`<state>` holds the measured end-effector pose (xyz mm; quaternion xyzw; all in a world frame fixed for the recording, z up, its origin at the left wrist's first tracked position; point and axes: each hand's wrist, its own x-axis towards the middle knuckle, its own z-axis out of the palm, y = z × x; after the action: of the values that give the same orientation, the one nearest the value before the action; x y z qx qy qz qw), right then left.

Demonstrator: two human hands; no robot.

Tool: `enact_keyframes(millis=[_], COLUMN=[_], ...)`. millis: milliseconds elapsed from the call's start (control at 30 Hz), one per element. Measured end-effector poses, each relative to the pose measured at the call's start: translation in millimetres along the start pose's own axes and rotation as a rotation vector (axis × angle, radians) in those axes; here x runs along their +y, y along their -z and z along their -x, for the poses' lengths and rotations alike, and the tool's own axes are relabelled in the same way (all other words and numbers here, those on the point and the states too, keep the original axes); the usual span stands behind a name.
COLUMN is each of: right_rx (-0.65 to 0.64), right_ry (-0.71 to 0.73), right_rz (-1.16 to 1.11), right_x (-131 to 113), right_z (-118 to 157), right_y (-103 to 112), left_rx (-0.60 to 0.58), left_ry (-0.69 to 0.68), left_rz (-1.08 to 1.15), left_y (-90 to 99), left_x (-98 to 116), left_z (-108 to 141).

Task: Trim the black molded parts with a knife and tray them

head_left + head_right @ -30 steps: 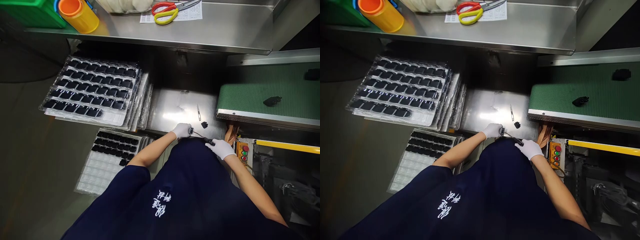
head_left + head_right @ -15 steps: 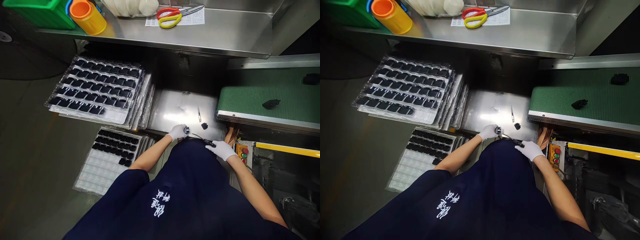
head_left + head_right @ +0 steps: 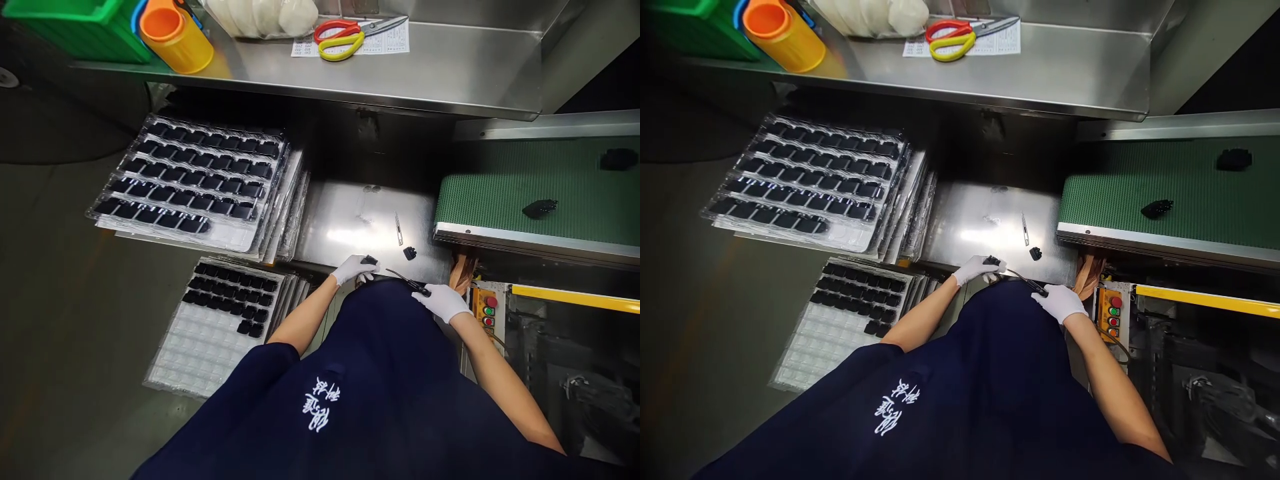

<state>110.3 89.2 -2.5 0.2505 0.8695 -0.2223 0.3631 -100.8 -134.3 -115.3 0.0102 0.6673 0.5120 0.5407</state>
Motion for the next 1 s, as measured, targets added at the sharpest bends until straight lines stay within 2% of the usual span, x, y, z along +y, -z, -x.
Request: enact_keyframes(millis=[100,267,333,433,533,600,700,800,900,1000], right_rx=[-0.007,-0.013,-0.011,-0.013,0.006,0.024,0.046,0.062,0.066,0.06], right_ry=[0.017,-0.007,-0.023,-0.028,-0.051,-0.087,-0.142,-0.174,-0.193,-0.203], right_rz=[-0.035,-0.097,-0.132,-0.201,-0.276,-0.329,-0.403,-0.455,-0.472,-0.473], right_x=[2.6,10.3,18.2,32.9,47.8,57.7,73.1,87.9,99.8,107.9], right_z=[-1.0,-1.4,0.1,5.8,15.3,22.4,32.1,38.7,42.6,44.8], right_y=[-6.5,-20.6,-26.7,-36.9,-48.3,-56.1,-67.9,-79.1,-87.7,-90.8], left_rx=[-0.047,0.068,0.132,0.225,0.303,0.336,0.357,0.336,0.318,0.334], left_ry=[0.005,0.064,0.102,0.156,0.193,0.187,0.086,-0.076,-0.171,-0.186], left_rz=[0.211,0.36,0.349,0.281,0.15,0.026,-0.192,-0.395,-0.553,-0.674], left_y=[-1.1,-22.0,-22.1,-10.8,-3.4,-10.8,-44.6,-95.4,-142.0,-167.8], left_x=[-6.5,-16.9,-15.3,-8.8,-5.7,-6.8,-8.3,-3.1,8.4,18.6], left_z=[2.0,-18.2,-31.3,-47.3,-51.8,-49.0,-46.0,-55.2,-72.4,-82.8])
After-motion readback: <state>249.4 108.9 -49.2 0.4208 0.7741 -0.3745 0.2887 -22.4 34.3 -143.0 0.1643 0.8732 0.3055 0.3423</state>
